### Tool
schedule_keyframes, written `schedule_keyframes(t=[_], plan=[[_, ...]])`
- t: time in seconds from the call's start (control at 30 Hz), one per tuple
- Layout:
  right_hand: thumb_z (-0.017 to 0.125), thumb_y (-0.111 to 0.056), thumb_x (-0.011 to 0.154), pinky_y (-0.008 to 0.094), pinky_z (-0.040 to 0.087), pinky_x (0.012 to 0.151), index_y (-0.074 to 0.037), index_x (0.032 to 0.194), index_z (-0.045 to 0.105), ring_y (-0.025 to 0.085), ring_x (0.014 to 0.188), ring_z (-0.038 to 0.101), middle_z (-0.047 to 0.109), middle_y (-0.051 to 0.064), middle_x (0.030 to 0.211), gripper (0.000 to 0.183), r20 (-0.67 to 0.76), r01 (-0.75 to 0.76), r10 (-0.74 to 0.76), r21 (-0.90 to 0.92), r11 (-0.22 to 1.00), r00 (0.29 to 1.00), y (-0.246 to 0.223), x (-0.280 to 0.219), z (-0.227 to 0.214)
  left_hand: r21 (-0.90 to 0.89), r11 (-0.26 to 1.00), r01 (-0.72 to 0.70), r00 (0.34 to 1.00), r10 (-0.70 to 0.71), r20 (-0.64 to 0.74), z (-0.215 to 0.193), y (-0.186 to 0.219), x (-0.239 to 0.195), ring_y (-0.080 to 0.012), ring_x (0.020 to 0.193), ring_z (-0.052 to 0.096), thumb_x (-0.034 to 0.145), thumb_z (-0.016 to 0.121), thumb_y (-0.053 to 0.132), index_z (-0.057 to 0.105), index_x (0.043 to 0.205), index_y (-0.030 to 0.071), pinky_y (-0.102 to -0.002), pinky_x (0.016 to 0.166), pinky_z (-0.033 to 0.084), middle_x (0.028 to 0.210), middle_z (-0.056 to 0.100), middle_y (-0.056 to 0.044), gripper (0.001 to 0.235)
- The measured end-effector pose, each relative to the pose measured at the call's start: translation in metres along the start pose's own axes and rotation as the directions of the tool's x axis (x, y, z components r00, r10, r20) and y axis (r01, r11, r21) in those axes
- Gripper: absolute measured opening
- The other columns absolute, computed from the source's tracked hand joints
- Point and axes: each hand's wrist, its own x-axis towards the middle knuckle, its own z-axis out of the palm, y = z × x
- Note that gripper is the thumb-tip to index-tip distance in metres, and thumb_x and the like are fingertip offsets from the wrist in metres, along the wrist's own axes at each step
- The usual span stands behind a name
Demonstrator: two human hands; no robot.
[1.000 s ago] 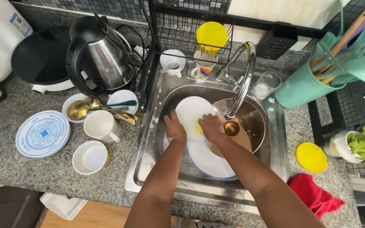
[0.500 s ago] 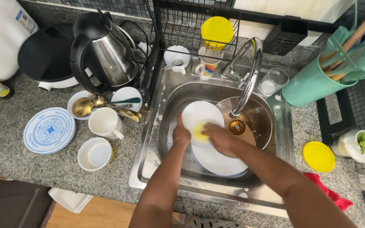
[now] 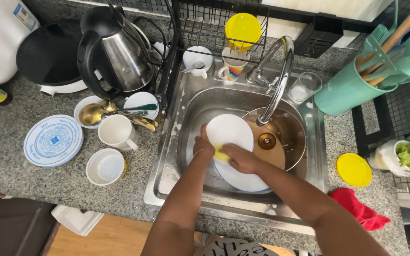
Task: The person washes various dishes, including plates, bowls, and a glass lid, in a kitchen sink using a yellow sponge. They scrub each item under running water and place the cleaned items on the counter or in the sink.
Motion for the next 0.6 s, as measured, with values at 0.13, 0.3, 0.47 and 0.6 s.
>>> schedule_keyframes(t=[0.13, 0.3, 0.47, 0.6], plan=[[0.060, -0.015, 0.091, 0.045, 0.028, 0.124, -0.017, 0.143, 0.050, 0.028, 0.146, 0.039, 0.047, 0.012, 0.153, 0.053, 0.125, -0.080, 0.126, -0.326, 0.942, 0.984, -0.022, -0.016, -0.043, 0.039, 0.991, -0.126, 0.979, 0.131, -0.154, -0.005, -0.001, -0.008, -0.0396, 0.121, 0.063, 0.092, 0.062, 0.003, 0.026, 0.155, 0.033, -0.045, 0.096, 0.057, 0.150, 0.039, -0.022, 0.079], [0.057, -0.009, 0.094, 0.047, 0.047, 0.105, -0.008, 0.134, 0.053, 0.033, 0.127, 0.053, 0.054, 0.020, 0.133, 0.040, -0.104, -0.402, 0.426, -0.583, 0.706, 0.899, -0.025, 0.015, -0.029, 0.127, 0.980, -0.156, 0.961, 0.180, -0.211, 0.012, -0.002, 0.023, -0.0383, 0.120, 0.066, 0.094, 0.064, 0.014, 0.049, 0.137, 0.006, -0.045, 0.099, 0.055, 0.130, 0.064, -0.024, 0.046], [0.054, -0.009, 0.098, 0.047, 0.053, 0.097, -0.005, 0.131, 0.054, 0.036, 0.121, 0.057, 0.054, 0.019, 0.131, 0.033, -0.147, -0.602, 0.587, -0.296, 0.742, 0.796, -0.033, 0.030, -0.003, 0.082, 0.988, -0.129, 0.965, 0.144, -0.218, -0.002, 0.025, -0.003, -0.0387, 0.116, 0.067, 0.102, 0.051, 0.016, 0.050, 0.134, 0.005, -0.047, 0.095, 0.057, 0.127, 0.065, -0.025, 0.034], [0.060, -0.008, 0.087, 0.047, 0.046, 0.103, -0.010, 0.133, 0.058, 0.036, 0.121, 0.055, 0.056, 0.015, 0.128, 0.046, -0.186, -0.454, 0.426, -0.145, 0.879, 0.885, -0.043, 0.020, -0.009, 0.034, 0.975, -0.221, 0.946, 0.223, -0.235, -0.007, 0.020, 0.006, -0.0393, 0.115, 0.069, 0.106, 0.045, 0.019, 0.050, 0.135, 0.007, -0.048, 0.098, 0.055, 0.123, 0.069, -0.025, 0.032]])
